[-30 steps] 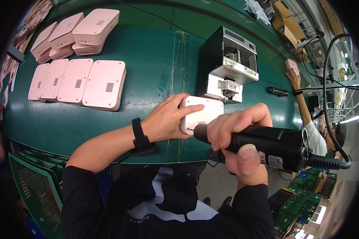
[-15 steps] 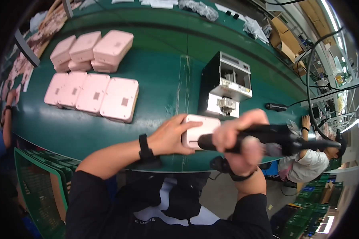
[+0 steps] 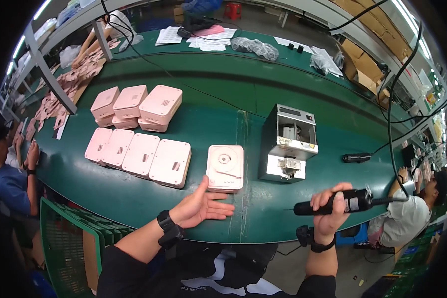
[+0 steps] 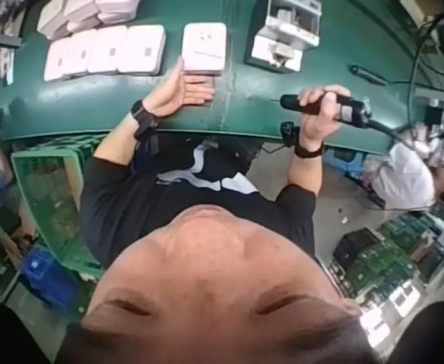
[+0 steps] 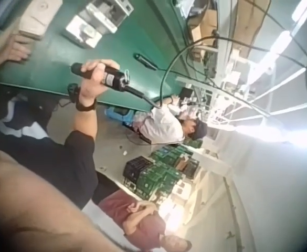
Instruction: The person picks up a pink plastic case, places it on the table, and drives screws into the back using a power screwdriver. They then turn the case over, wipe the front surface by hand, and set it aside before repeating the process with another case.
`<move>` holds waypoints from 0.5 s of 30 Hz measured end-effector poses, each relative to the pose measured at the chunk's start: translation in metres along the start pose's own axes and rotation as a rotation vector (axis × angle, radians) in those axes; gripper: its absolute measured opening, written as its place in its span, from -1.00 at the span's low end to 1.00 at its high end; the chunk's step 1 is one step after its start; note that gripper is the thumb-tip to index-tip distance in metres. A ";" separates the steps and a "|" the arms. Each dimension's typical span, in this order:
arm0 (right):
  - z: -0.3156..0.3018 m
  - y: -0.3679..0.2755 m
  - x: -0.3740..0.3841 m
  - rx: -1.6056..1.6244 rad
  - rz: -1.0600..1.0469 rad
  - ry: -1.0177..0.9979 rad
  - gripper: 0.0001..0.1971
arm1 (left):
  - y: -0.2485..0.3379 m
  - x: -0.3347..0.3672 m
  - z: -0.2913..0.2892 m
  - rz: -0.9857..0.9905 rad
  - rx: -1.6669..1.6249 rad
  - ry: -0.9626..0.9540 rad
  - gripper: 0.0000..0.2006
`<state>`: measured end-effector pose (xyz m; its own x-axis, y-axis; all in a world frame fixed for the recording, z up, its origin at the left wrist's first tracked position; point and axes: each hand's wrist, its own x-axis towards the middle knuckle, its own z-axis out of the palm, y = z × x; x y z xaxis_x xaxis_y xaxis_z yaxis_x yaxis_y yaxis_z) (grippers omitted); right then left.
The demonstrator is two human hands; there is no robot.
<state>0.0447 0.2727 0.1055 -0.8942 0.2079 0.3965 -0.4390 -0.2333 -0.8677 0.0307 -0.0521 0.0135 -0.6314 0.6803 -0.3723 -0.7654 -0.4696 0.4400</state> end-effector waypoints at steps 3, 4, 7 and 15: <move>-0.021 0.016 -0.012 -0.074 -0.047 0.084 -0.82 | -0.005 0.005 0.004 -0.061 0.035 0.126 -0.37; -0.024 0.018 -0.016 -0.065 -0.045 0.080 -0.82 | -0.004 0.010 0.004 -0.054 0.036 0.133 -0.37; -0.031 0.024 -0.021 -0.164 -0.095 0.091 -0.83 | -0.002 0.033 -0.001 0.133 0.010 0.155 -0.37; -0.035 0.029 -0.024 -0.163 -0.121 0.079 -0.78 | 0.014 0.086 0.036 0.719 0.131 0.263 -0.41</move>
<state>0.0566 0.2940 0.0608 -0.8234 0.3003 0.4815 -0.5169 -0.0470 -0.8547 -0.0303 0.0202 0.0170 -0.9887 0.0694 -0.1332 -0.1455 -0.6636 0.7339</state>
